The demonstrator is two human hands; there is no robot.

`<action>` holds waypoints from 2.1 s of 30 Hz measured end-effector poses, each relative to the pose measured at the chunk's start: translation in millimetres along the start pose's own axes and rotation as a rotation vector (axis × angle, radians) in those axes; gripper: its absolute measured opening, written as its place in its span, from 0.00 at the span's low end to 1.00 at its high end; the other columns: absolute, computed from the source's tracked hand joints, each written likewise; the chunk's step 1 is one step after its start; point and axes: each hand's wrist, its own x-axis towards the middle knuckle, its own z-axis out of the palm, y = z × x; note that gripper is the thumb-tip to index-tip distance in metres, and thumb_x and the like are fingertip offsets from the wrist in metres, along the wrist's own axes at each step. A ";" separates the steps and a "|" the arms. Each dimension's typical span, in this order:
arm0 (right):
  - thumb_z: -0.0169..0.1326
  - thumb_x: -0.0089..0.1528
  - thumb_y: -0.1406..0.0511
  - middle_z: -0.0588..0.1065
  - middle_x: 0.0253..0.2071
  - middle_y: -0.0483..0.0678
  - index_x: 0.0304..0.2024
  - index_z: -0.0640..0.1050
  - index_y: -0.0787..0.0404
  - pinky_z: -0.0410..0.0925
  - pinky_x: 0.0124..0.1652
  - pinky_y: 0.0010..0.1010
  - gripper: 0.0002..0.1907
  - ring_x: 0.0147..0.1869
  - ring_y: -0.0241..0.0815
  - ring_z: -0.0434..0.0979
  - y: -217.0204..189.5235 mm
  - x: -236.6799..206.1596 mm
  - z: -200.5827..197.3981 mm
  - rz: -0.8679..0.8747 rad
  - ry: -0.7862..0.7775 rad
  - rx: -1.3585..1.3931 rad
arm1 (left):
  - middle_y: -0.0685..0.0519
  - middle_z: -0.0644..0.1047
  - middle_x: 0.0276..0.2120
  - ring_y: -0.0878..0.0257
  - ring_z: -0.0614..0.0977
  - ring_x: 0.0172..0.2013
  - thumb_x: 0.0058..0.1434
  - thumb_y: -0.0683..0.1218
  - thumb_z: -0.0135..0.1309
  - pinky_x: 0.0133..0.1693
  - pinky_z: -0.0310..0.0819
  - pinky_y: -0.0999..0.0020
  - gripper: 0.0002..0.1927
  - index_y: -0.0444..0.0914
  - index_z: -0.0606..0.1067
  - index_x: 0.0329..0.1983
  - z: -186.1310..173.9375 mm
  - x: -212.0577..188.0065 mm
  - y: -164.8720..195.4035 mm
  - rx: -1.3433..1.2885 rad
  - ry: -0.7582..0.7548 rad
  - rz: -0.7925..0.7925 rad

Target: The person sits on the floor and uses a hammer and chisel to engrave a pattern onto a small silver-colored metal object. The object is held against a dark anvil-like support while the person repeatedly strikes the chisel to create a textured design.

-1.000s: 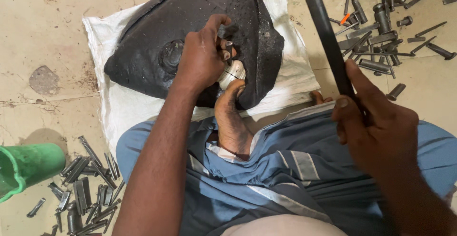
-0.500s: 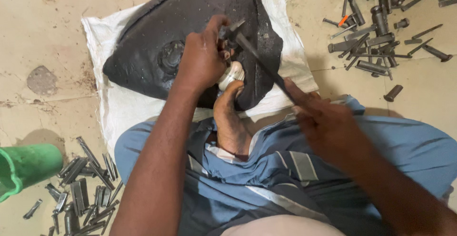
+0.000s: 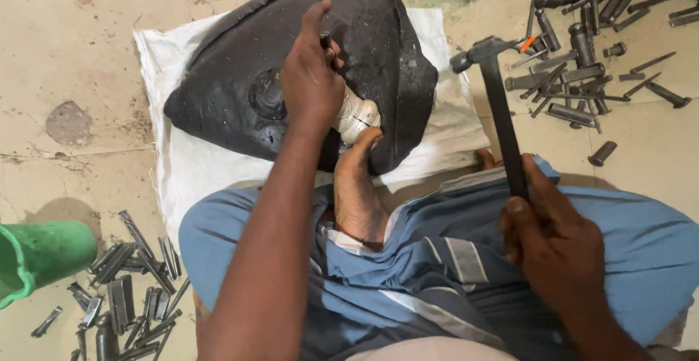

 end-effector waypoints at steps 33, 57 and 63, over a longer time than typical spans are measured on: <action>0.51 0.67 0.71 0.77 0.27 0.48 0.72 0.69 0.55 0.65 0.20 0.25 0.29 0.21 0.32 0.71 -13.9 -16.7 2.3 -0.211 -0.102 -0.156 | 0.50 0.84 0.37 0.61 0.87 0.36 0.59 0.33 0.55 0.40 0.80 0.67 0.17 0.42 0.84 0.47 -67.4 -58.6 21.7 -0.310 -0.166 -0.028; 0.53 0.66 0.69 0.77 0.25 0.46 0.69 0.71 0.60 0.65 0.20 0.26 0.27 0.20 0.30 0.69 -65.6 -15.0 10.2 -0.366 -0.187 -0.434 | 0.54 0.85 0.31 0.66 0.89 0.34 0.60 0.30 0.49 0.35 0.82 0.69 0.21 0.41 0.75 0.53 -47.1 -63.3 7.1 -0.451 -0.143 -0.200; 0.54 0.66 0.69 0.78 0.26 0.45 0.69 0.71 0.60 0.67 0.21 0.25 0.27 0.20 0.29 0.72 -76.5 -15.7 11.1 -0.457 -0.163 -0.492 | 0.55 0.85 0.31 0.64 0.89 0.33 0.61 0.30 0.49 0.35 0.81 0.68 0.21 0.43 0.74 0.54 -46.2 -62.6 6.2 -0.390 -0.142 -0.184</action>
